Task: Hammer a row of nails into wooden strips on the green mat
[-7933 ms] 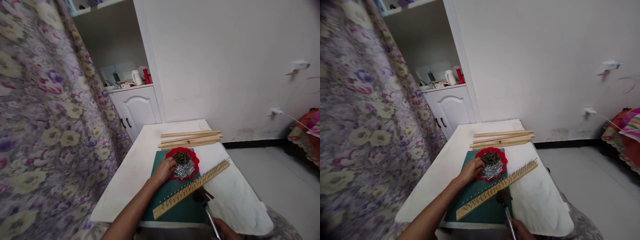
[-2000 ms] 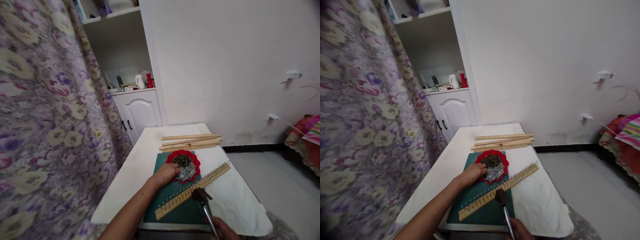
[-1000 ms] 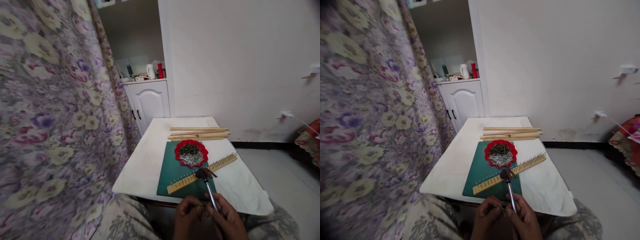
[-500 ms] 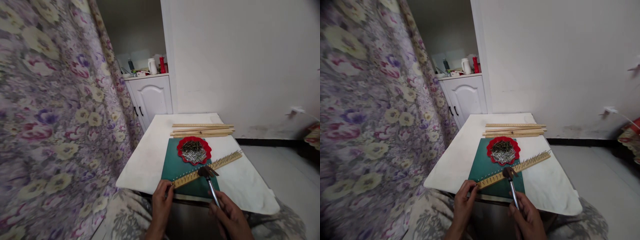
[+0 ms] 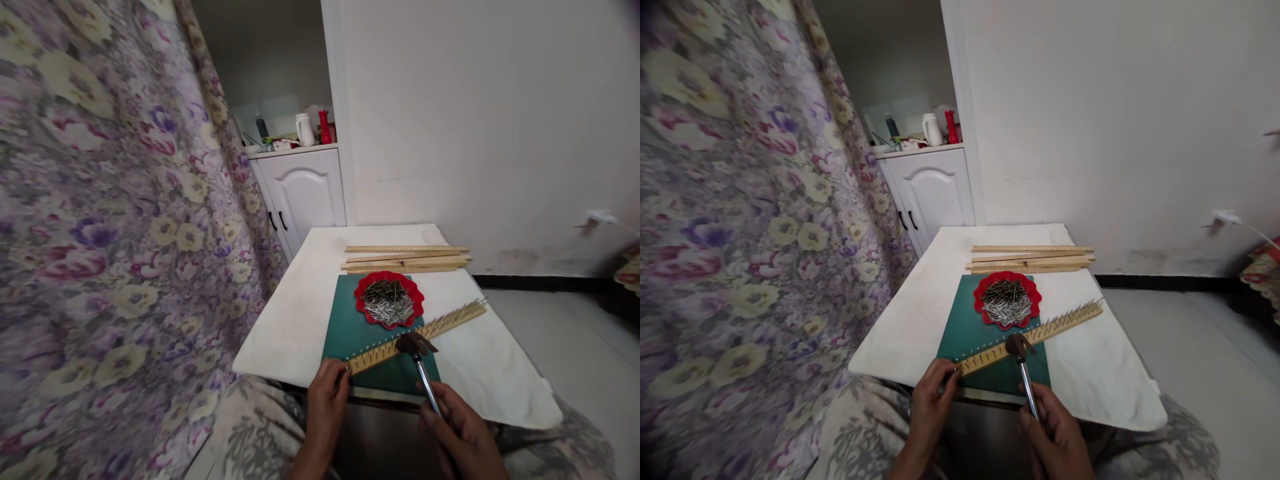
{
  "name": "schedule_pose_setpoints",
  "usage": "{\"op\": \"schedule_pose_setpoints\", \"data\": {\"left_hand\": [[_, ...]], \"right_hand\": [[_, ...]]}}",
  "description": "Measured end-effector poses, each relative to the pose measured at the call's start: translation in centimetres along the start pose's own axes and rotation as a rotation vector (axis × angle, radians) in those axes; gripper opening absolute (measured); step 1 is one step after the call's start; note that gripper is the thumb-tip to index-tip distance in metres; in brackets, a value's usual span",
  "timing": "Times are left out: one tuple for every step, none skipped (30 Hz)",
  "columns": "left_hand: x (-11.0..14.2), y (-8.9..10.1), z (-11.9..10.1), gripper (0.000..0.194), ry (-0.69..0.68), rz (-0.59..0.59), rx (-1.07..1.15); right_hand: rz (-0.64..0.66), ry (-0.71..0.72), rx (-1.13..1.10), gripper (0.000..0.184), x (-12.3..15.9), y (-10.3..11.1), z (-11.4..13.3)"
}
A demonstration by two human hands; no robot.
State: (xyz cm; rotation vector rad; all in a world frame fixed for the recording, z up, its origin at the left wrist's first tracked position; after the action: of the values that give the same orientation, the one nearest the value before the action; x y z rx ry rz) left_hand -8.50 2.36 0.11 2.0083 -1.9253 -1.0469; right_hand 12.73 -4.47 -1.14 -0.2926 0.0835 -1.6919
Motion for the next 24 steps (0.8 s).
{"op": "schedule_pose_setpoints", "data": {"left_hand": [[0.0,-0.1,0.0,0.016,-0.001,0.003,0.004],[-0.1,-0.1,0.1,0.016,-0.002,0.006,0.008],[-0.1,-0.2,0.1,0.015,-0.004,0.008,0.013],[-0.2,-0.2,0.1,0.014,-0.005,0.010,0.016],[-0.2,-0.2,0.1,0.013,-0.003,0.011,0.017],[-0.2,-0.2,0.1,0.012,-0.002,0.012,0.018],[-0.2,-0.2,0.0,0.012,-0.001,0.011,0.019],[-0.2,-0.2,0.0,0.012,0.000,0.011,0.023],[-0.3,-0.2,-0.1,0.013,0.003,0.010,0.027],[-0.3,-0.1,-0.1,0.013,0.005,0.009,0.031],[-0.3,-0.1,-0.2,0.013,0.007,0.008,0.034],[-0.4,-0.1,-0.2,0.013,0.007,0.006,0.034],[-0.4,-0.1,-0.2,0.014,0.007,0.002,0.031],[-0.4,-0.1,-0.2,0.015,0.004,0.001,0.028],[-0.4,-0.1,-0.2,0.015,0.003,-0.003,0.024],[-0.4,-0.1,-0.1,0.016,0.002,-0.007,0.017],[-0.4,-0.1,-0.1,0.016,0.003,-0.011,0.009],[-0.4,-0.1,-0.1,0.016,0.005,-0.015,0.000],[-0.4,-0.1,0.0,0.016,0.006,-0.019,-0.011],[-0.4,-0.1,-0.1,0.017,0.008,-0.024,-0.021],[-0.4,0.0,-0.1,0.017,0.008,-0.027,-0.029],[-0.4,0.0,-0.1,0.018,0.007,-0.027,-0.032],[-0.4,0.0,-0.2,0.017,0.006,-0.026,-0.032],[-0.4,0.0,-0.2,0.017,0.006,-0.026,-0.030]], "right_hand": [[0.019,0.017,0.004,0.041,0.0,-0.1,0.3],[0.046,0.038,0.014,0.039,-0.1,-0.2,0.6],[0.086,0.054,0.032,0.036,-0.1,-0.4,1.0],[0.136,0.066,0.052,0.034,-0.2,-0.8,1.3],[0.194,0.071,0.074,0.033,-0.2,-1.3,1.5],[0.256,0.069,0.096,0.032,-0.2,-2.0,1.7],[0.309,0.070,0.115,0.031,-0.2,-2.6,1.8],[0.352,0.077,0.137,0.031,-0.2,-3.2,2.0],[0.383,0.088,0.166,0.030,-0.2,-3.8,2.1],[0.401,0.106,0.199,0.029,-0.2,-4.4,2.2],[0.414,0.122,0.232,0.029,-0.2,-4.9,2.3],[0.424,0.137,0.259,0.030,-0.2,-5.3,2.4],[0.439,0.150,0.279,0.031,-0.2,-5.7,2.4],[0.456,0.160,0.293,0.032,-0.2,-6.0,2.5],[0.471,0.168,0.307,0.034,-0.2,-6.3,2.5],[0.479,0.180,0.325,0.035,-0.1,-6.5,2.5],[0.477,0.192,0.349,0.036,-0.2,-6.6,2.5],[0.466,0.205,0.374,0.037,-0.2,-6.6,2.5],[0.451,0.217,0.397,0.037,-0.2,-6.5,2.5],[0.441,0.224,0.412,0.037,-0.2,-6.5,2.4],[0.440,0.226,0.418,0.037,-0.2,-6.5,2.4],[0.445,0.223,0.419,0.036,-0.2,-6.5,2.3],[0.455,0.218,0.419,0.036,-0.2,-6.5,2.3],[0.463,0.215,0.419,0.036,-0.3,-6.6,2.3]]}}
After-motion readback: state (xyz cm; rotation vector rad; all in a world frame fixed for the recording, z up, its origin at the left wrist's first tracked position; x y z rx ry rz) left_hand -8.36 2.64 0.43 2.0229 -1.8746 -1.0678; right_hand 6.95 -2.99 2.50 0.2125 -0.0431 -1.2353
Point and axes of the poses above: each hand's wrist, its own x-axis away from the middle knuckle, its own y-axis out of the back of the hand, z = x × y, the point moved 6 cm from there along -x, towards the middle knuckle, and after that the axes turned 1 degree about y, right-handed, at the moved point
